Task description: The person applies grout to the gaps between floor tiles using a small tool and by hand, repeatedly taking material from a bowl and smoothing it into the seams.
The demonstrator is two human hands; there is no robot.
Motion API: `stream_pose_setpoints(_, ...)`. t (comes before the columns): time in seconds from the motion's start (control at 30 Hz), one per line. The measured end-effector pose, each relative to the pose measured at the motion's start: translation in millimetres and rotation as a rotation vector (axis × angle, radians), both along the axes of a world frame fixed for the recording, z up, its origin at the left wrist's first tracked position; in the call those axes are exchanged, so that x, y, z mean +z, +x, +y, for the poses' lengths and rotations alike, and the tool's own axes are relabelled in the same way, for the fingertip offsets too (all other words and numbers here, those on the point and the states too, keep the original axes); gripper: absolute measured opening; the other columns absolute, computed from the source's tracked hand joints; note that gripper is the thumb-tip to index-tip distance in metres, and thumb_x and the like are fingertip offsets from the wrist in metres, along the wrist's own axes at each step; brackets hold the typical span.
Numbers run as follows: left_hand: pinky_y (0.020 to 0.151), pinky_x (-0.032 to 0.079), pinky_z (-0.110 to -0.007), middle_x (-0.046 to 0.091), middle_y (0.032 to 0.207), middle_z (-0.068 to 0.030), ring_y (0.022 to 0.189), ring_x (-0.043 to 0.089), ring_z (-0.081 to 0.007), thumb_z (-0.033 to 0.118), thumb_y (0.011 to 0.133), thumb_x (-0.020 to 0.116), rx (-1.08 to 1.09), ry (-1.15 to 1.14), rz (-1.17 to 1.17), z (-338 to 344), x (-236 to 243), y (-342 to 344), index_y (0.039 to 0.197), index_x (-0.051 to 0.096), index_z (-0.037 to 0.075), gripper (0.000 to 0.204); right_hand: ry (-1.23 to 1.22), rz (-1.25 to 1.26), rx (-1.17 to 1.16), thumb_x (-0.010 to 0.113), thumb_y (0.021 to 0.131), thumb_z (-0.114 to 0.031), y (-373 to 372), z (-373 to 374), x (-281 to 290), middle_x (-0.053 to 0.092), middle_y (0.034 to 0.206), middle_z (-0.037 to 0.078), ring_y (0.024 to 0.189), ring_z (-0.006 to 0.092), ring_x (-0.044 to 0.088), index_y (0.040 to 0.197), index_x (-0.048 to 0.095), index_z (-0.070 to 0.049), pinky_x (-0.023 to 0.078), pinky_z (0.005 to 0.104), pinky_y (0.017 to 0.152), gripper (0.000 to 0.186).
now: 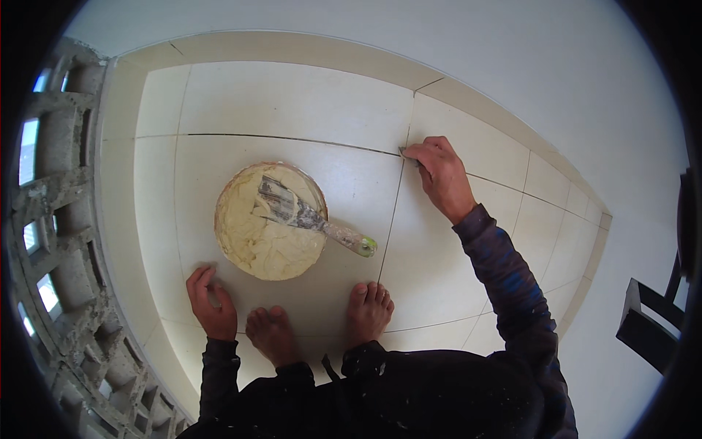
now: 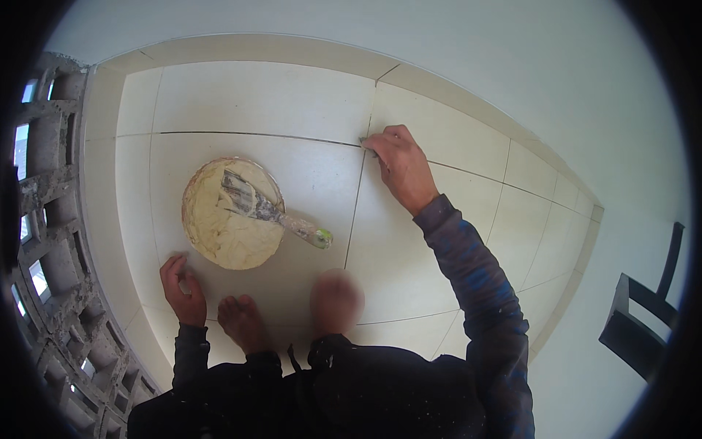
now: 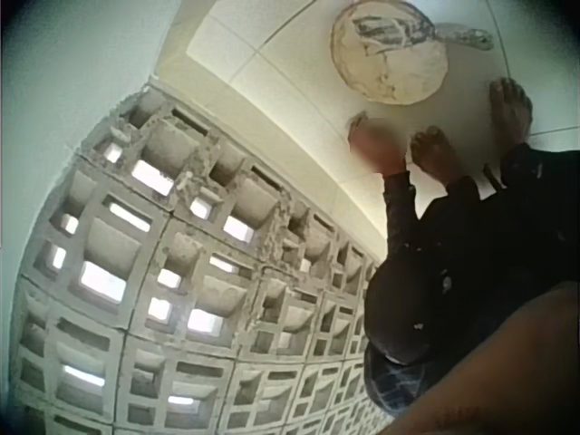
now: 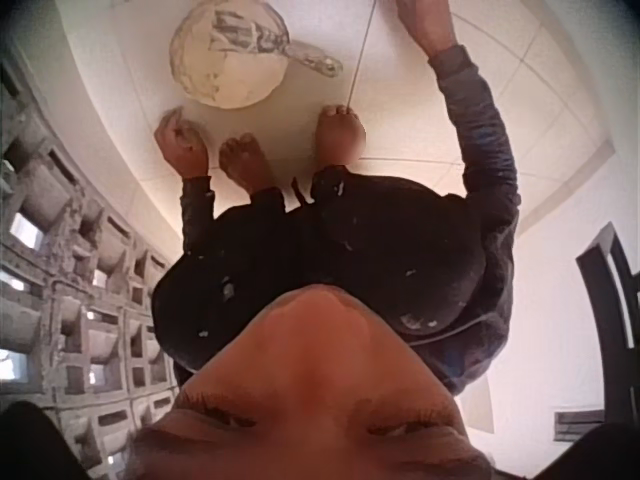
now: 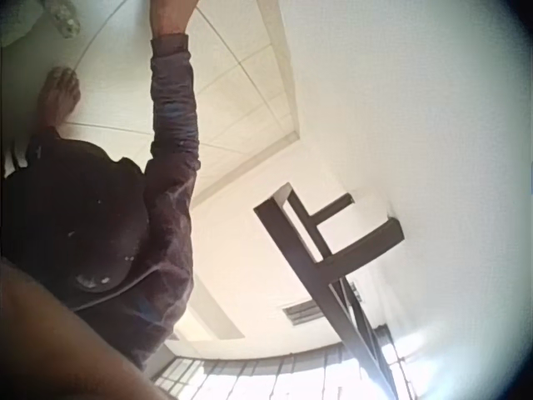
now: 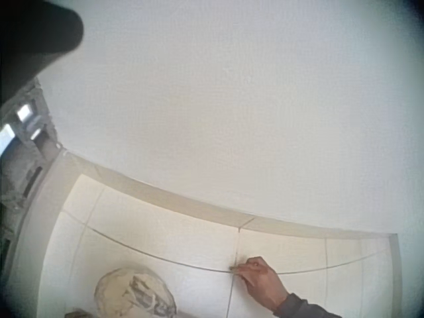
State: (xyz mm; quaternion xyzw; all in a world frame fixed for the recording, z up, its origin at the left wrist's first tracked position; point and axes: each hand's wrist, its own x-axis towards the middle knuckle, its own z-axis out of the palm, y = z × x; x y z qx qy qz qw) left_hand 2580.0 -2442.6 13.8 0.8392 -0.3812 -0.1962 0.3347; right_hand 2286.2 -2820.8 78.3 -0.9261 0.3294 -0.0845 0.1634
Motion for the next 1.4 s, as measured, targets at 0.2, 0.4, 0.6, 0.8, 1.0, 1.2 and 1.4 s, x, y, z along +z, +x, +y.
stream_pose_setpoints(0.2,0.084,0.050,-0.037,0.060,0.121,-0.0170,0.109,0.060,-0.0326,-0.006,0.086,0.052,0.014,-0.039,-0.010,-3,3,-3,0.118,0.061,0.000,0.034,0.171,-0.076,-0.284,0.069,0.075,0.007,5,3,9,0.071,0.098,0.010,0.096,0.0321,0.062,0.106,0.071,-0.005,0.055,0.0391,0.083,0.033)
stream_pose_setpoints(0.4,0.083,0.050,-0.036,0.060,0.120,-0.0170,0.108,0.060,-0.0320,-0.007,0.086,0.052,0.009,-0.058,0.005,-2,-2,-10,0.117,0.062,0.000,0.034,-0.216,0.016,-0.103,0.071,0.073,0.005,15,4,-21,0.065,0.107,0.008,0.101,0.0301,0.058,0.105,0.069,0.000,0.055,0.0385,0.083,0.032)
stream_pose_setpoints(0.6,0.082,0.050,-0.036,0.060,0.120,-0.0167,0.108,0.060,-0.0314,-0.007,0.086,0.052,0.035,-0.052,0.001,-1,2,-6,0.117,0.062,0.000,0.034,0.012,0.031,-0.132,0.068,0.073,0.007,7,19,4,0.067,0.103,0.010,0.098,0.0316,0.058,0.102,0.069,0.000,0.053,0.0408,0.084,0.030)
stream_pose_setpoints(0.8,0.081,0.050,-0.035,0.060,0.120,-0.0161,0.106,0.061,-0.0306,-0.008,0.085,0.052,0.012,-0.073,0.018,-11,2,-9,0.117,0.062,0.000,0.035,-0.192,-0.155,-0.177,0.062,0.076,0.011,21,-35,-9,0.069,0.103,0.012,0.103,0.0339,0.059,0.103,0.069,0.000,0.052,0.0416,0.088,0.030)
stream_pose_setpoints(1.0,0.080,0.049,-0.035,0.060,0.120,-0.0157,0.105,0.061,-0.0293,-0.009,0.084,0.051,0.031,-0.100,0.021,-13,4,-5,0.117,0.062,0.001,0.036,-0.078,0.002,0.016,0.060,0.077,0.012,2,12,-4,0.067,0.102,0.012,0.103,0.0337,0.058,0.104,0.069,0.001,0.052,0.0405,0.088,0.031)
stream_pose_setpoints(1.2,0.082,0.049,-0.034,0.060,0.120,-0.0140,0.104,0.060,-0.0265,-0.008,0.085,0.051,0.032,-0.112,0.042,-15,9,-8,0.117,0.062,0.001,0.036,0.061,-0.069,-0.281,0.063,0.075,0.013,-4,13,4,0.063,0.110,0.013,0.101,0.0331,0.058,0.112,0.069,0.000,0.052,0.0347,0.087,0.040)
stream_pose_setpoints(1.4,0.079,0.050,-0.034,0.060,0.119,-0.0150,0.102,0.061,-0.0274,-0.010,0.083,0.050,0.016,-0.126,0.045,-15,9,-10,0.117,0.062,0.001,0.037,-0.218,0.026,-0.132,0.064,0.075,0.009,26,-11,-16,0.059,0.105,0.013,0.100,0.0329,0.054,0.112,0.066,0.002,0.052,0.0407,0.085,0.038)
